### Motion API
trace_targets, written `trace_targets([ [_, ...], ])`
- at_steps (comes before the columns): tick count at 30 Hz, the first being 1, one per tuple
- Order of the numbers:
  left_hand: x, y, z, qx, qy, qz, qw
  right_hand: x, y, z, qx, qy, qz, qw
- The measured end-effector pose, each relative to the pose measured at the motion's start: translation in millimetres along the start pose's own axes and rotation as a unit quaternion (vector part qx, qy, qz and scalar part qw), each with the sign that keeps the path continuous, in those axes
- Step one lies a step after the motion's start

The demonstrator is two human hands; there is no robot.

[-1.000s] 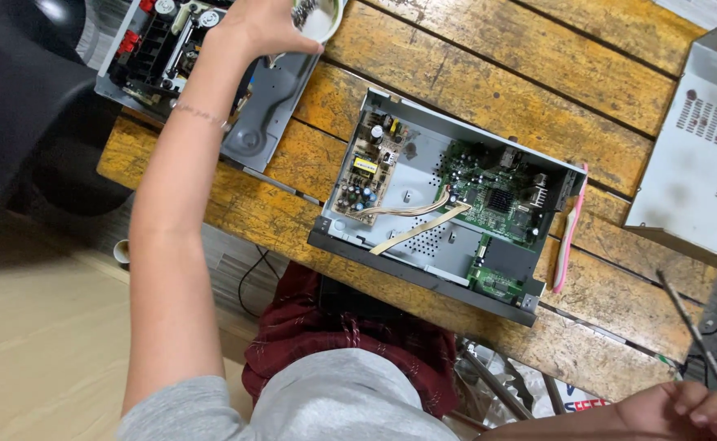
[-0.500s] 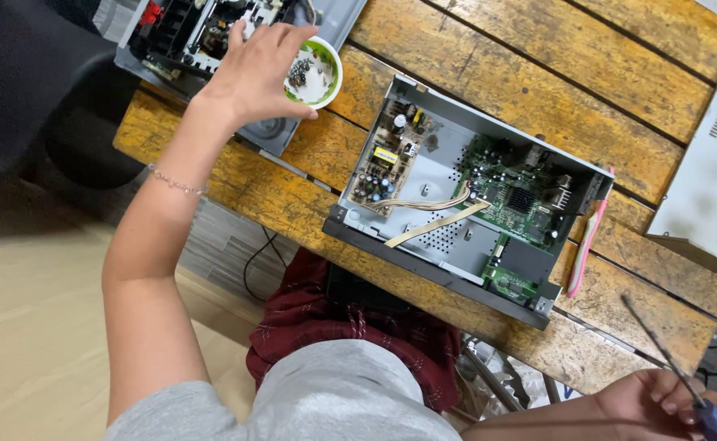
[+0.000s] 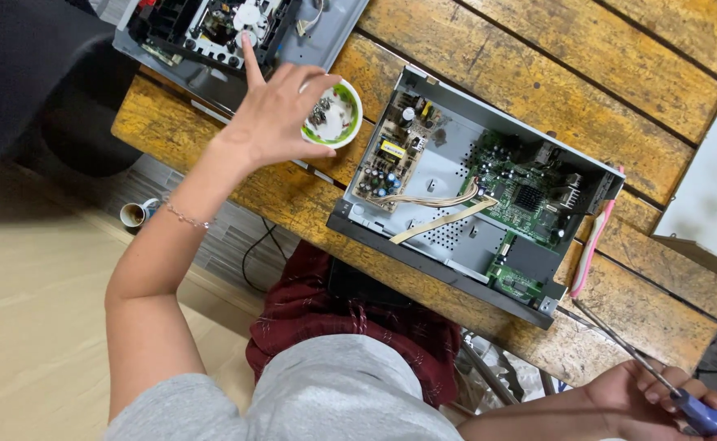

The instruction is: Repairing an electronic device by cleaning the circuit board with a brush and using a screwdriver.

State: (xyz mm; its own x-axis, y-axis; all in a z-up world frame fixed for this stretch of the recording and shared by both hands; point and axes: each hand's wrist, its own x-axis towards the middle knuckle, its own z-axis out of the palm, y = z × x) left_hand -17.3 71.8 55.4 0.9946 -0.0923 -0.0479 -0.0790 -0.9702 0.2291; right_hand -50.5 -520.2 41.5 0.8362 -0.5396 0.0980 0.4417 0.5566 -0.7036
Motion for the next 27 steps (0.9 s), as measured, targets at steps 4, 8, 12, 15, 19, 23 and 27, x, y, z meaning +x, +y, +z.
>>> trace_targets([
  [4,-6.8,3.8,21.4,0.079,0.045,0.024,0.996,-3.2,1.4,15.0,-0.039,-0.028,0.002,0.999],
  [8,-11.9,7.8,23.4,0.083,0.062,0.029,0.994,0.8,1.7,7.8,-0.018,-0.024,0.045,0.999],
  [12,-14.4,3.3,15.2,0.021,0.077,0.079,0.994,3.0,1.9,-1.2,-0.010,-0.018,0.048,0.999],
  [15,-12.7,-0.7,10.1,0.014,0.124,0.090,0.988,3.3,2.3,-2.2,0.001,-0.004,0.033,0.999],
  [19,-6.8,-5.5,9.0,0.061,0.203,0.108,0.971,10.2,0.7,-22.0,0.028,-0.012,0.081,0.996],
  [23,3.1,0.4,9.7,0.110,0.172,0.120,0.972,6.9,3.8,-9.7,0.017,0.013,0.059,0.998],
  [27,9.1,-1.0,19.4,0.165,0.142,0.115,0.969,8.0,0.9,-14.5,-0.005,-0.041,0.076,0.996],
])
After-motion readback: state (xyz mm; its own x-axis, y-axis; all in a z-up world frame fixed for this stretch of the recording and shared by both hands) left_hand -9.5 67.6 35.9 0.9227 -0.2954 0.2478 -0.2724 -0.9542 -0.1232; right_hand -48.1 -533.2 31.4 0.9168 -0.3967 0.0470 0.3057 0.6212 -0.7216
